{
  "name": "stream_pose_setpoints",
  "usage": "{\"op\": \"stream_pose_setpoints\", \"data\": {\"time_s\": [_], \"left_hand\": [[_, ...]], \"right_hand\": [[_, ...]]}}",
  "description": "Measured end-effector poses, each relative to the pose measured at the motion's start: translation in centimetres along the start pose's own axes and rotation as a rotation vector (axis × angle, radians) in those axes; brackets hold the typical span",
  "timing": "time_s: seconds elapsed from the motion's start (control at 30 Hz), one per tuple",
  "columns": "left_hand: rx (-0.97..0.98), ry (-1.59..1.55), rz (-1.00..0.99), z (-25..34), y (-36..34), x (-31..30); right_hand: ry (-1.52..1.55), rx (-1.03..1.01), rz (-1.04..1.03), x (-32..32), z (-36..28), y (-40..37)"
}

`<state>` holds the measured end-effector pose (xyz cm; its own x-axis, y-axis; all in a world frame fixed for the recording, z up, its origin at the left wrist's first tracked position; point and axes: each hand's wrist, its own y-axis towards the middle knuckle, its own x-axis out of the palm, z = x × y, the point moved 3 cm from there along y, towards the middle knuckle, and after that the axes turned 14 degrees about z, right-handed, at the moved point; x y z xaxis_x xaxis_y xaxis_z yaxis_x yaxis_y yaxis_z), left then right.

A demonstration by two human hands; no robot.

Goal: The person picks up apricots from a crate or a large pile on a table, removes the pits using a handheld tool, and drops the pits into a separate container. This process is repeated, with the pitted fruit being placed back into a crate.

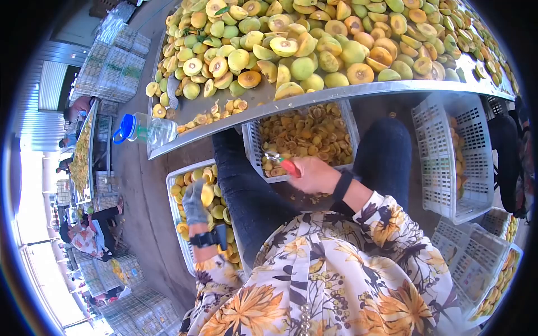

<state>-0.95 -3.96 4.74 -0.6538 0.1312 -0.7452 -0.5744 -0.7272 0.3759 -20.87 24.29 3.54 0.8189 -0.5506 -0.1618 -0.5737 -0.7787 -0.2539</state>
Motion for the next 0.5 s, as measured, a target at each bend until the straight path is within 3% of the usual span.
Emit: {"op": "stream_pose_setpoints", "data": {"time_s": [0.03, 0.1, 0.13, 0.2, 0.27, 0.3, 0.4, 0.5], "left_hand": [[-0.371, -0.09, -0.12, -2.9, -0.1, -0.6], [-0.416, 0.356, -0.047, 0.2, 1.7, -3.8], [-0.262, 0.274, 0.079, 0.3, 2.9, -4.1], [-0.194, 0.048, 0.099, 1.6, 6.9, -2.6], [-0.077, 0.067, 0.055, 3.7, 12.0, 0.6], [0.047, 0.233, 0.012, 5.2, 14.7, 2.9], [0.152, 0.055, -0.165, 9.8, 19.5, 10.3], [0.153, 0.132, -0.275, 15.4, 19.3, 16.5]], "right_hand": [[-0.636, -0.316, 0.272, -0.6, 0.3, 0.2], [-0.658, -0.291, 0.304, -0.6, 0.4, 0.4], [-0.682, -0.264, 0.334, -0.5, 0.4, 0.6], [-0.634, -0.297, 0.361, 0.4, -0.1, 0.4], [-0.567, -0.324, 0.396, 0.4, -0.9, 0.2], [-0.572, -0.325, 0.409, 0.1, -1.2, 0.0], [-0.501, -0.317, 0.443, -0.8, -1.3, -0.5], [-0.474, -0.263, 0.427, -1.7, -0.9, -1.2]]}}
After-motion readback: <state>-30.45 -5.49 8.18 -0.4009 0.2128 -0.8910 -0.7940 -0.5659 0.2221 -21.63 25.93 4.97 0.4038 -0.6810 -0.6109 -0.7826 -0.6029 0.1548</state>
